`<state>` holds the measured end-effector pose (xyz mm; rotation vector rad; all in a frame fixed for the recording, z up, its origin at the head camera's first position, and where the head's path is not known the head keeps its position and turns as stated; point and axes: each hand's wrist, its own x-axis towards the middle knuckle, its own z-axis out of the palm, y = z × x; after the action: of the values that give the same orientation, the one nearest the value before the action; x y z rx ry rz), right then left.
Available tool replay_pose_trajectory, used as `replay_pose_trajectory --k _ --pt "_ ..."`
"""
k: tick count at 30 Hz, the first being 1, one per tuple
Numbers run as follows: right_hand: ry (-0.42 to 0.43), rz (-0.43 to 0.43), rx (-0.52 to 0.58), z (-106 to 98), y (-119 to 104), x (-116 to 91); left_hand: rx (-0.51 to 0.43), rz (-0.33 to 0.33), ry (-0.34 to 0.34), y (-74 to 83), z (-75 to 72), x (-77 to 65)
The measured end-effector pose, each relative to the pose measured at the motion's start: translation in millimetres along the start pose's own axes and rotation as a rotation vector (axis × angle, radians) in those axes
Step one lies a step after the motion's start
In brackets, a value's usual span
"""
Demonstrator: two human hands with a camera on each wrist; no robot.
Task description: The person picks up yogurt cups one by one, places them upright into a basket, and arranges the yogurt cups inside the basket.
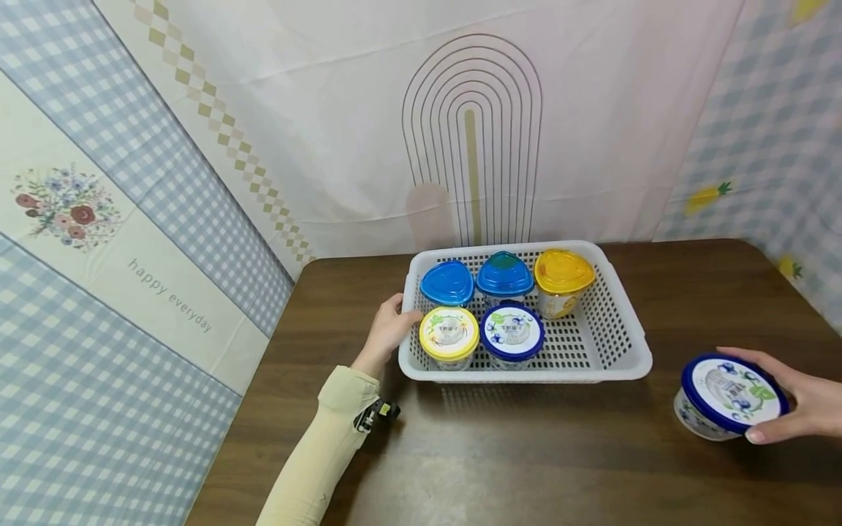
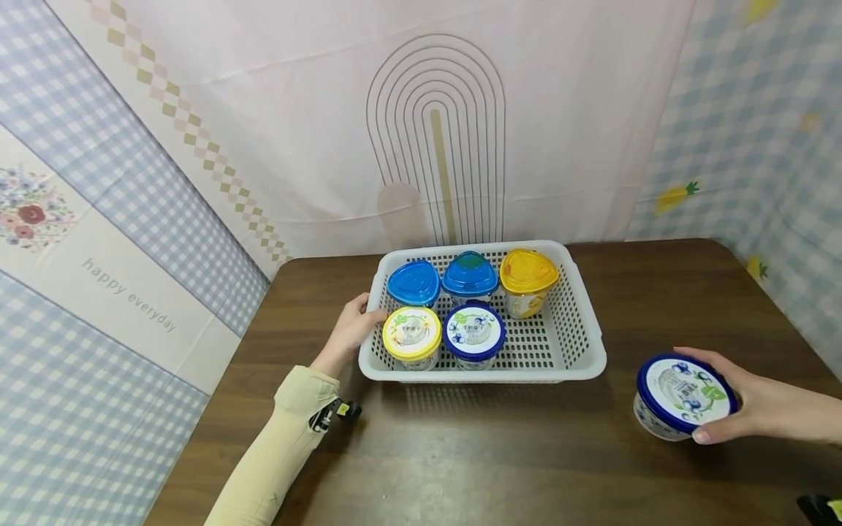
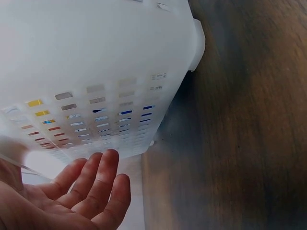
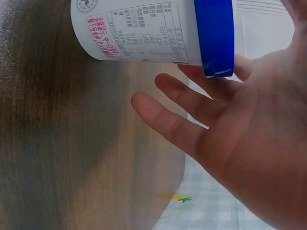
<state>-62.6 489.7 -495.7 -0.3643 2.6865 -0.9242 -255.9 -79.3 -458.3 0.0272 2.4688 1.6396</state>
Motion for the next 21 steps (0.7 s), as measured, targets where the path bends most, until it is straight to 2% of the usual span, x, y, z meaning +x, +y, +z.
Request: replay_pose_trajectory --k 5,13,21 --pt "-0.018 0.037 -0.004 3.6 -0.4 -0.1 -0.005 0.009 -0.005 0.9 -0.5 -0.1" --pt "0.021 0.019 -0.056 2.1 -4.0 -0.6 -0.019 0.018 -0.003 -0.2 -0.9 -1.3" --pt "0.013 0.048 -0.03 1.5 -5.1 -1.0 -0.036 0.018 -0.01 1.1 -2.8 -2.3"
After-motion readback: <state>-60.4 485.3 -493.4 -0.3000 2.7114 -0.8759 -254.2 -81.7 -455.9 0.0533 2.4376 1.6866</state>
